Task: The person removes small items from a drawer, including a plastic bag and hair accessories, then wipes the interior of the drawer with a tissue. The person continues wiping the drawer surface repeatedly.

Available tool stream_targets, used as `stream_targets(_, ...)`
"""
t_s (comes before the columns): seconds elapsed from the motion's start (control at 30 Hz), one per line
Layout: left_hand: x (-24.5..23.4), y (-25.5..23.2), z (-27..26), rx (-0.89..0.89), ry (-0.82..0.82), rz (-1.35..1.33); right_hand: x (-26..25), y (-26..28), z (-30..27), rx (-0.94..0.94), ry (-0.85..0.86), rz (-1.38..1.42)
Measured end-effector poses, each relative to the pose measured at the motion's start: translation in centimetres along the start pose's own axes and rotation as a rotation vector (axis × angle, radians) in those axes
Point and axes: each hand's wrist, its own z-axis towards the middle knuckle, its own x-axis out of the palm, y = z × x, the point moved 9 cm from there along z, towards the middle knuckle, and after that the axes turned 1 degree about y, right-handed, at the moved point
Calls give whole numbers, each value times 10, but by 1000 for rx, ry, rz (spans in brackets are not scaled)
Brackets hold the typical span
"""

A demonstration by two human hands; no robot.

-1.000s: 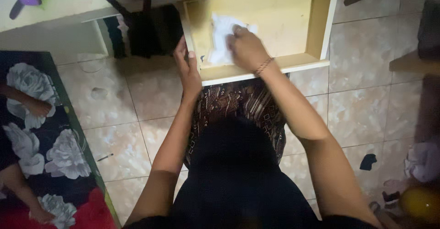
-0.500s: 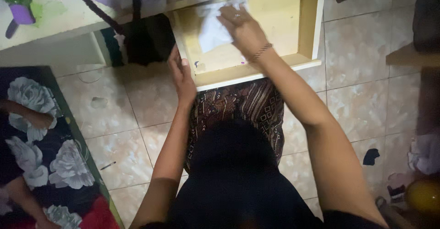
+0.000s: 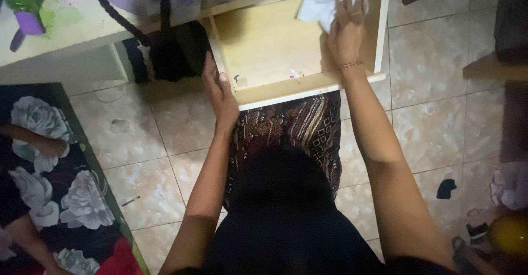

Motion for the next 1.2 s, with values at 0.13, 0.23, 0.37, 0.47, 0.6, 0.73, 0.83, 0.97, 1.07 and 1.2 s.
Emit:
stream_targets(0.13, 3, -3, 3, 16, 54, 304, 5, -14, -4, 151, 107, -146)
stream_targets(0.23, 6, -6, 2, 16, 78, 252, 29, -48, -28, 386, 443, -292)
stream_targets(0.37, 5, -9, 4, 24, 79, 262, 23, -60, -57, 261, 298, -452)
stream_targets(0.47, 4, -6, 3, 12, 78, 269, 34, -68, -73, 296, 387, -542)
stream_targets(0.6, 4, -10, 6, 50, 85, 256, 54, -52, -78, 261, 483, -458)
stream_targets(0.73, 2, -13, 3, 73, 69, 233, 105, -3, -96, 268, 619, -258)
stream_targets(0.83, 1, -11, 4, 65, 54, 257, 141, 39, -98, 243, 792, -315)
stream_targets(0.97, 1, -9, 3, 54, 57, 229, 135, 60, -83, 177, 674, 12)
stream_targets(1.07, 2, -7, 4, 35, 55, 222, 94, 14, -70, 345, 470, 264)
stream_targets(1.2, 2, -5, 2, 28, 83, 227, 36, -36, -58, 273, 402, 98)
